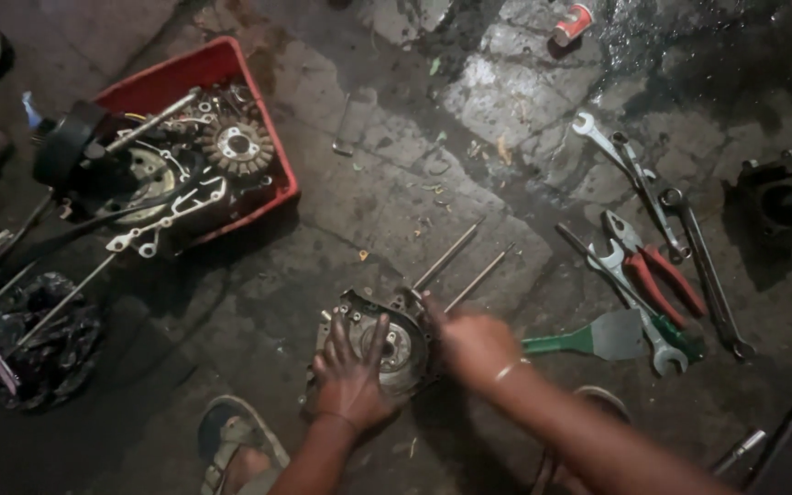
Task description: Cleaning and repairing parts of a motorcycle engine on a workshop floor.
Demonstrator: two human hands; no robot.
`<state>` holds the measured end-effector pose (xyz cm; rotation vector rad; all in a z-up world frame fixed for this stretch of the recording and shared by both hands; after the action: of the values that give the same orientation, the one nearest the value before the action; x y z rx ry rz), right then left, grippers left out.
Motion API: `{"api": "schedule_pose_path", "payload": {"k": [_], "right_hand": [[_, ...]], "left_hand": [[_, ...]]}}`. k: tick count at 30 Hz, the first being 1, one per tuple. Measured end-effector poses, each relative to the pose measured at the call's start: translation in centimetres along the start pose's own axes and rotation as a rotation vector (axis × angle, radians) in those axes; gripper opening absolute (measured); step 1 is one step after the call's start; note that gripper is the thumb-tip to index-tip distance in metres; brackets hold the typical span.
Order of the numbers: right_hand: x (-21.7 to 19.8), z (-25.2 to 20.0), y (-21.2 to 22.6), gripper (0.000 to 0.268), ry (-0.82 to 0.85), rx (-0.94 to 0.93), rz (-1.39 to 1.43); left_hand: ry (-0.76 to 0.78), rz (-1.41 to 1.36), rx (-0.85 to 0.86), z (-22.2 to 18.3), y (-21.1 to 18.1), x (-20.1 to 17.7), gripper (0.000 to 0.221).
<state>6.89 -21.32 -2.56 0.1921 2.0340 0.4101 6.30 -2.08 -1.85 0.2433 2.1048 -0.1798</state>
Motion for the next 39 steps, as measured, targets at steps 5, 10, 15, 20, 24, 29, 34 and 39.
{"api": "schedule_pose_path", "payload": {"k": [5, 10, 15, 20, 24, 29, 34, 39], "right_hand": [[0.2, -3.4, -1.5, 0.095, 0.017, -0.061, -0.068], [2.1, -6.1, -7.1, 0.052, 0.180, -0.140, -0.223], [-5.3, -4.0, -0.2, 0.077, 0.147, -0.062, -0.116], [0.2, -3.6, 0.2, 0.089, -0.075, -0.002, 0.090], [0.0, -3.7, -0.6, 0.080, -0.203, -0.007, 0.169], [-1.6, -2.9, -0.7, 0.086, -0.159, 0.005, 0.202], [-2.9, -2.5, -0.7, 0.081, -0.241, -0.012, 0.240], [-3.7, -1.7, -0.2, 0.075, -0.108, 0.074, 0.274]], "left_hand": [[0.011, -0.026, -0.013, 0.0, -0.1, -0.9, 0.130], [0.045, -0.020, -0.010, 0.2, 0.1, -0.1, 0.126], [0.217, 0.011, -0.018, 0.2, 0.2, -1.8, 0.123], [0.143, -0.016, -0.018, -0.2, 0.2, -1.0, 0.122], [0.208, 0.003, -0.059, 0.2, -0.3, -0.9, 0.126], [0.101, 0.023, -0.044, 0.1, -0.3, -0.7, 0.124], [0.054, 0.027, -0.054, 0.1, -0.6, -1.2, 0.128], [0.105, -0.003, -0.069, -0.1, -0.7, -1.4, 0.128]]}}
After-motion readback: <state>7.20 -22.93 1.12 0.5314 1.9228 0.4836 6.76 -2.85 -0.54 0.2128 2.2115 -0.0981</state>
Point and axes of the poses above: each hand's wrist, its own z-axis towards the middle knuckle, its own x-axis out of the palm, y = z × x, the point moved 6 cm from there along z, towards the middle knuckle, and after that the axes turned 7 degrees about -y, right-handed, at the moved point
